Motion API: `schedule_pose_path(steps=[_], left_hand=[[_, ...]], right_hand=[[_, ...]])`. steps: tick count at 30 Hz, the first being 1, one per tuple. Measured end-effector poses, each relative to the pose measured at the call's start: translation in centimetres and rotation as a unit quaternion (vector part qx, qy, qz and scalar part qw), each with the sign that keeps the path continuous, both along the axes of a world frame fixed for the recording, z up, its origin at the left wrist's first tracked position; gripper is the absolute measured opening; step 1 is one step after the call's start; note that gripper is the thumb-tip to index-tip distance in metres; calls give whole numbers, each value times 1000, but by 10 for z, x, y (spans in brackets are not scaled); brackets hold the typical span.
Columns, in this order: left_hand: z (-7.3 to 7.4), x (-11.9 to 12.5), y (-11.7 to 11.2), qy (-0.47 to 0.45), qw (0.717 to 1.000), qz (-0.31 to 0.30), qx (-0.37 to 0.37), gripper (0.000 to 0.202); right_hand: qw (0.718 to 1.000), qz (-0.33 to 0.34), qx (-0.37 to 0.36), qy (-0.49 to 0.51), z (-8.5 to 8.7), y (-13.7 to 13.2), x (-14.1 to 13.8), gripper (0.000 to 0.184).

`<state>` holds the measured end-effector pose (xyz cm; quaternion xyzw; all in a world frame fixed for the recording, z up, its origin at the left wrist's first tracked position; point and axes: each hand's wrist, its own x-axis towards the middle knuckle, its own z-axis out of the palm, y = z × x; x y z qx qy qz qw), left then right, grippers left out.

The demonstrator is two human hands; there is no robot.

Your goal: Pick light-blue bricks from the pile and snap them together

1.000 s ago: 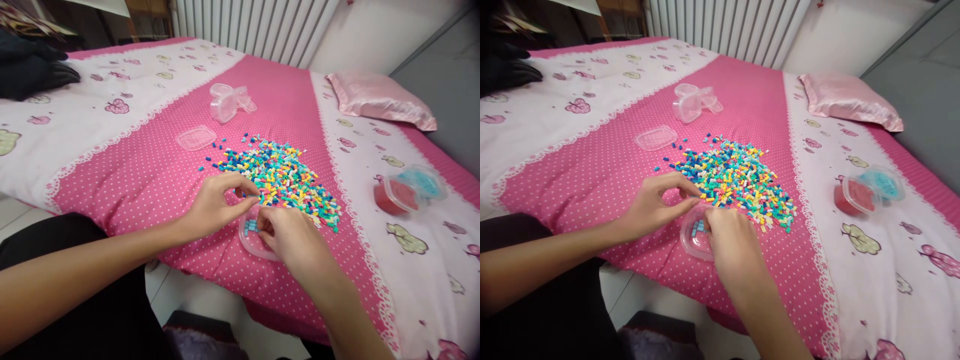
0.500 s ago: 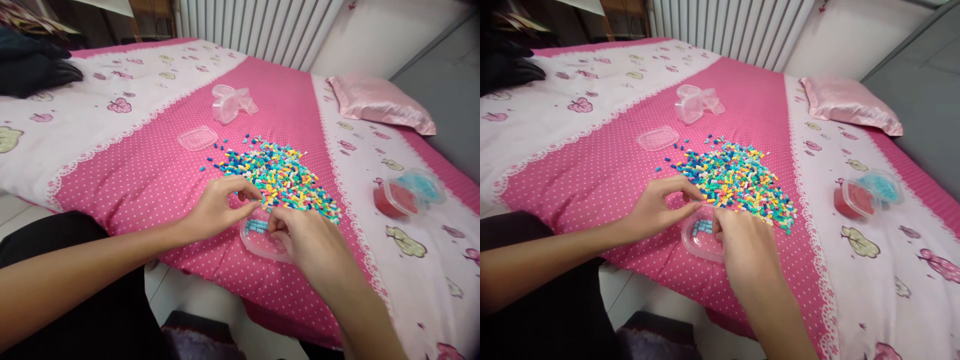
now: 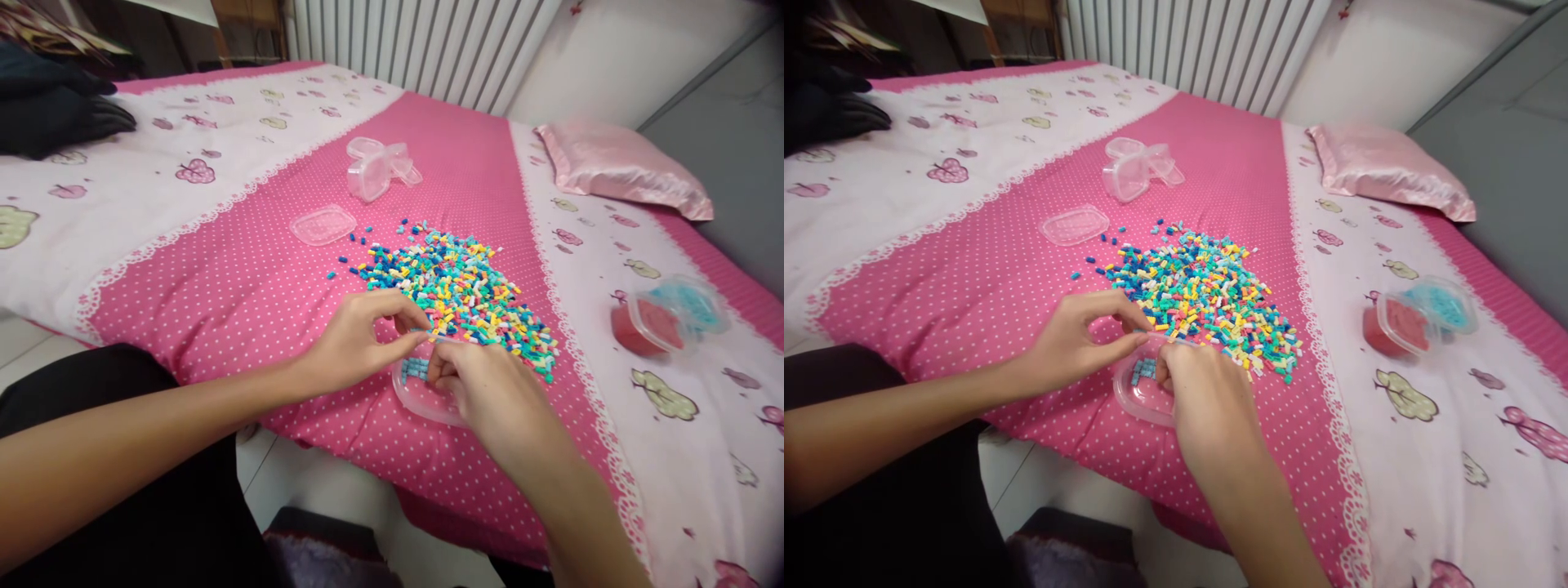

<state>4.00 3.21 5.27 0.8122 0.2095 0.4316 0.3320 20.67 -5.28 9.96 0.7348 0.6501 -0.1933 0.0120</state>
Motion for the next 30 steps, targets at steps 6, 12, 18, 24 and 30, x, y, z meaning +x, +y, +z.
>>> schedule_pose_path(steps=[6,12,18,24,30], left_hand=[[-1,0,1,0,1000,0,2,2],[1,0,0,7,1000,-2,2,3],[0,-3,0,-10,999,-19,-27,14],[-1,-4,-2,-44,994,-71,-74,23],[-4,-2,-6,-66,987,-84,-118,27]], right_hand=[[1000,8,14,22,-1,2,-1,27],[999,8,36,19,-5,0,1,26],[983,19,133,128,6,-6,18,19],[945,33,235,223,24,-6,12,16],[946,27,221,234,16,-7,5,22]])
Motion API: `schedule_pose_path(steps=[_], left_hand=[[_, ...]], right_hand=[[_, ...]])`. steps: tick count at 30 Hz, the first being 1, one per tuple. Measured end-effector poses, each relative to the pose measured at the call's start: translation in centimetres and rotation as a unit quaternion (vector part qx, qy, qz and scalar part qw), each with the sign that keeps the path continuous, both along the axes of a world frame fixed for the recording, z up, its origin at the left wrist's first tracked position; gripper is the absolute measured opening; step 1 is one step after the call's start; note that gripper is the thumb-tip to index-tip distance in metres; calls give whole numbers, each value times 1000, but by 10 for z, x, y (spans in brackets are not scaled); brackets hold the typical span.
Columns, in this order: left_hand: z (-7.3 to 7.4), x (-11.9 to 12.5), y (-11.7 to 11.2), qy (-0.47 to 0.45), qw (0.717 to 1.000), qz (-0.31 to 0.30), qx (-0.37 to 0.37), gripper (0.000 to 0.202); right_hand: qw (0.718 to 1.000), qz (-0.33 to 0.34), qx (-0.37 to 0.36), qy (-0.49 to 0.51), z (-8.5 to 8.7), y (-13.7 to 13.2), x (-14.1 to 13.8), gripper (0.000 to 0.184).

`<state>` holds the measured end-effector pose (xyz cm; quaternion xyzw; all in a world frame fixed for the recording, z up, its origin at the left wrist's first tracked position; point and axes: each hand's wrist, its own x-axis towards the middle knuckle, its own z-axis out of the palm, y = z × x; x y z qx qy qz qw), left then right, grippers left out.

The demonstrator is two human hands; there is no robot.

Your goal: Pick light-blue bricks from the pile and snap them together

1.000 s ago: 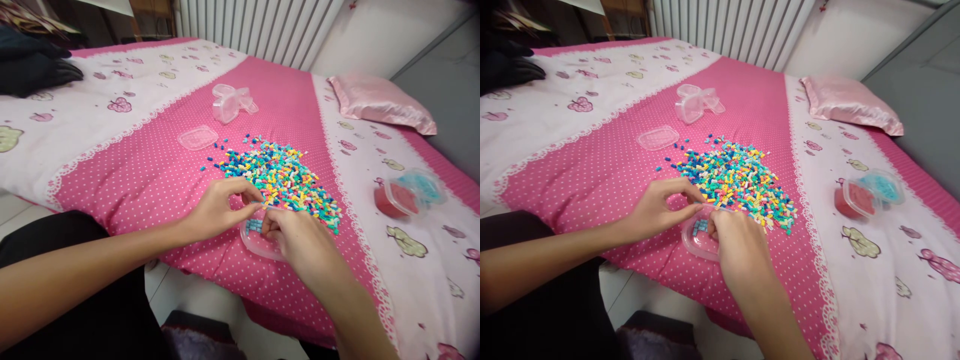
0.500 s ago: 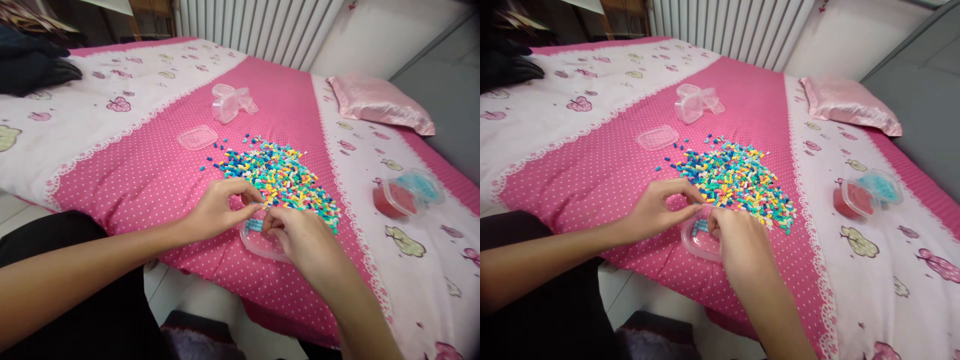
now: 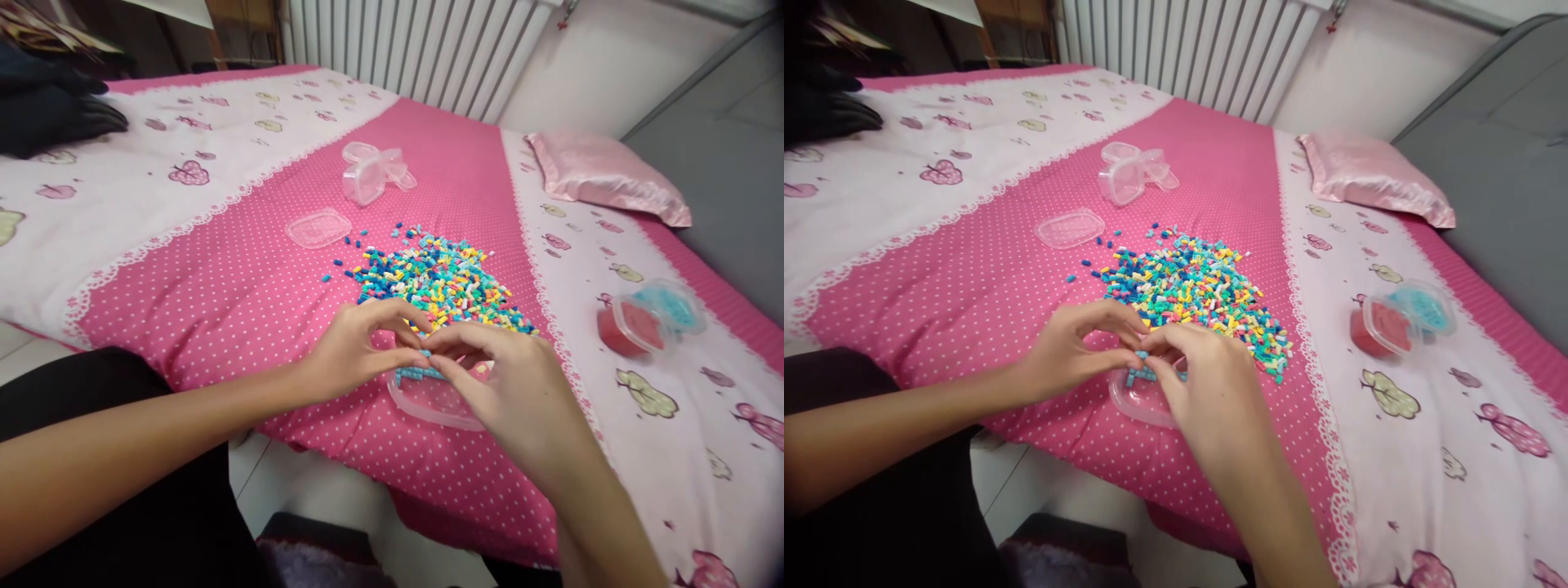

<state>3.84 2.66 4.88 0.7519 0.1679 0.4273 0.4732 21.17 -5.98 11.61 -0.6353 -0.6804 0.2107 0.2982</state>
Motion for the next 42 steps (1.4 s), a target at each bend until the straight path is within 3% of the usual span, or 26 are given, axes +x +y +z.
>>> schedule_pose_path(steps=[9,13,16,22,31,36,42], left_hand=[[3,-1,-1,36,999,0,34,32],[5,-3,3,77,990,53,104,22],[3,-4,5,113,983,83,122,35],[0,-2,5,140,982,65,111,37],[3,-2,1,132,985,39,103,37],[1,-3,2,133,985,33,106,37],[2,-3,1,133,986,23,101,37]], right_hand=[[999,-17,-28,-14,4,-2,5,24],[991,-59,-72,-101,-4,-2,17,23],[984,-45,-97,-146,-15,-3,21,21],[966,-21,-142,-217,-27,0,10,21],[934,-14,-216,-283,-20,7,2,22],[930,-22,-213,-299,-22,8,-1,20],[939,-38,-158,-305,-30,5,1,17]])
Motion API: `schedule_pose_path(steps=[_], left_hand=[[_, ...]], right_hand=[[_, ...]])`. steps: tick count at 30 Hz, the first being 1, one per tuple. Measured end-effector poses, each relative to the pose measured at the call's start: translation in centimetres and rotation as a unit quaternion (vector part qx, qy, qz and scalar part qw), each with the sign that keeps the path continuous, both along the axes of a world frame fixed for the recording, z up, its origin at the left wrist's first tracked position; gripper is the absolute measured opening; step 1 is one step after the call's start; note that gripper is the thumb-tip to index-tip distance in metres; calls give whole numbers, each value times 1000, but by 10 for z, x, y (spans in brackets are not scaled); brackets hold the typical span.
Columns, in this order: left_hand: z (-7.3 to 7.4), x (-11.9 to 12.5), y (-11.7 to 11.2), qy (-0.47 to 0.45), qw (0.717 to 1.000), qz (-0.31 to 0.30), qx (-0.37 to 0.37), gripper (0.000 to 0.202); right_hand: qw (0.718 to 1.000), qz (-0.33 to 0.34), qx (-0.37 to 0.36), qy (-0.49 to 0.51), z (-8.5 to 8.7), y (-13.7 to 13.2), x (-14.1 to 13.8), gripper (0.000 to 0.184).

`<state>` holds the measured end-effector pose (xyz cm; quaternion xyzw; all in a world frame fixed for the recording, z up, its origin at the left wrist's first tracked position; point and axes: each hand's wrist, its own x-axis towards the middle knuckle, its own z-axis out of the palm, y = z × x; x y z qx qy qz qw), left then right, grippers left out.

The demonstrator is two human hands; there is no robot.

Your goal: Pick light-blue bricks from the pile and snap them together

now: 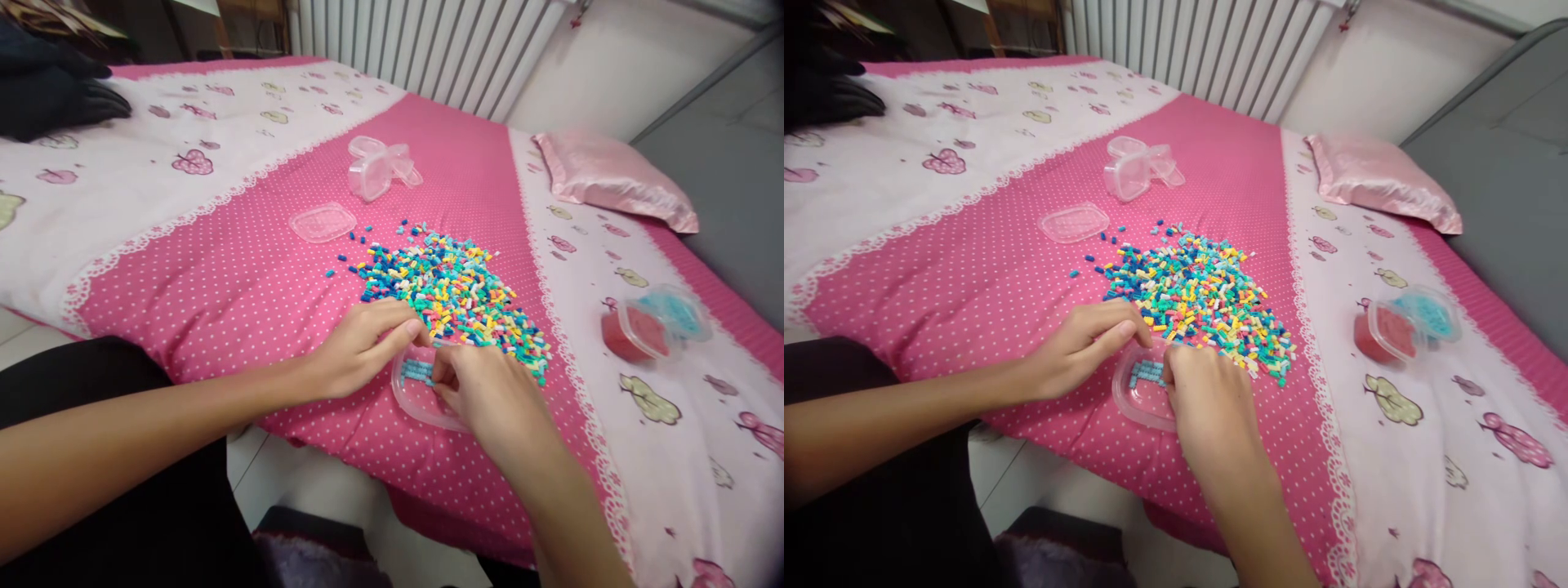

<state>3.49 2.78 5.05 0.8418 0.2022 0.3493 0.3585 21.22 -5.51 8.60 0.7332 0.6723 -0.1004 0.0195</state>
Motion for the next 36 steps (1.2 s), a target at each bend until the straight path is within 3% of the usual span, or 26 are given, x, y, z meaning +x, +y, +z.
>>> schedule_pose_path(steps=[12,27,36], left_hand=[[0,0,1,-5,1000,-1,5,37],[-2,1,1,-3,1000,-2,4,38],[-3,1,1,0,1000,-1,6,38]], right_hand=[[998,31,-58,11,14,-5,-3,23],[995,29,-90,12,18,0,-3,27],[997,22,-53,43,18,-2,1,31]])
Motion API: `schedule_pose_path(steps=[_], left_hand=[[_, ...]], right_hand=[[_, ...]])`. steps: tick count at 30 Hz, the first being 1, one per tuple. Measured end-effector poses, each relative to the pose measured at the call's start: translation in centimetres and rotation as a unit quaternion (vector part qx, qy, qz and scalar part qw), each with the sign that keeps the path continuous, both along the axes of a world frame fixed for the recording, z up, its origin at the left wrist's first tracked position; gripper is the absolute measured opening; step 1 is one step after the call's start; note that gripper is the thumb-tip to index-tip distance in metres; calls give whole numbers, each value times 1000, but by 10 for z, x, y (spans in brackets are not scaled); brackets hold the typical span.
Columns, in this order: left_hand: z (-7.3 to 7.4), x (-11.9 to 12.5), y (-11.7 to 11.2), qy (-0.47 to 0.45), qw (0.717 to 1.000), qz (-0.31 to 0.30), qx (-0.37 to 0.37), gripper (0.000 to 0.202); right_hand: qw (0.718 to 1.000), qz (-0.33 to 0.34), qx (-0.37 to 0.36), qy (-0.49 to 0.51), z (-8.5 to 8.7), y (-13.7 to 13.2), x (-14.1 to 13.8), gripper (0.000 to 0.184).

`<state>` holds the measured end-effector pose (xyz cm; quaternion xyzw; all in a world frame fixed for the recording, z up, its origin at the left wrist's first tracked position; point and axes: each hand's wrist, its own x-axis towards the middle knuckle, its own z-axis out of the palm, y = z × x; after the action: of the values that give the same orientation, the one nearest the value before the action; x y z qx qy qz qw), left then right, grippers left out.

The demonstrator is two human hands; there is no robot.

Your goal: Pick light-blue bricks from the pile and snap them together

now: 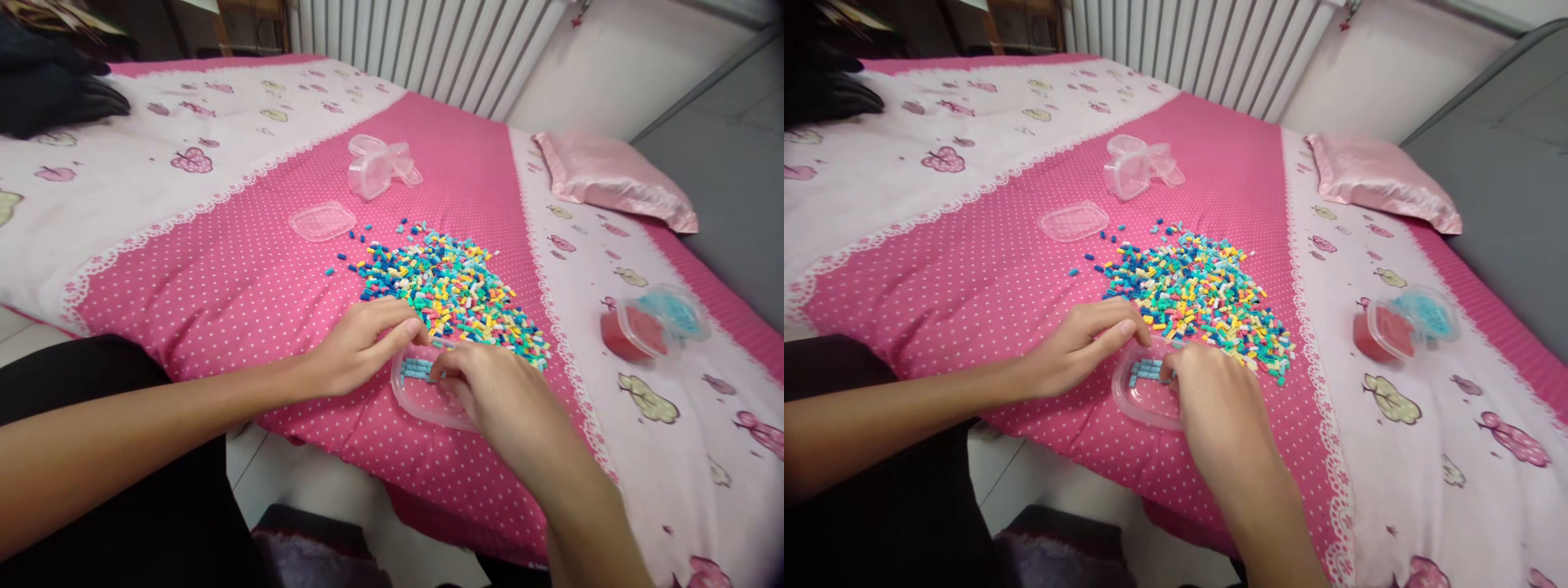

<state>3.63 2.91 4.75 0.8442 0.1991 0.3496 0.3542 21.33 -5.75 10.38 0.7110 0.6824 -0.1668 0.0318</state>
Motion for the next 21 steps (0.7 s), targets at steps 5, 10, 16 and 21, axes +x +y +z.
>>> schedule_pose_path(steps=[5,10,16,21], left_hand=[[0,0,0,-4,1000,-1,-2,37],[1,-1,0,-12,1000,-6,-6,36],[1,0,0,-7,1000,-4,-3,36],[2,-1,0,-4,1000,-6,-6,36]], right_hand=[[1000,7,-13,-16,-1,1,-1,31],[1000,3,-13,-16,-1,-1,0,30],[1000,13,-15,-4,0,-2,0,29],[1000,22,5,5,2,-3,1,29]])
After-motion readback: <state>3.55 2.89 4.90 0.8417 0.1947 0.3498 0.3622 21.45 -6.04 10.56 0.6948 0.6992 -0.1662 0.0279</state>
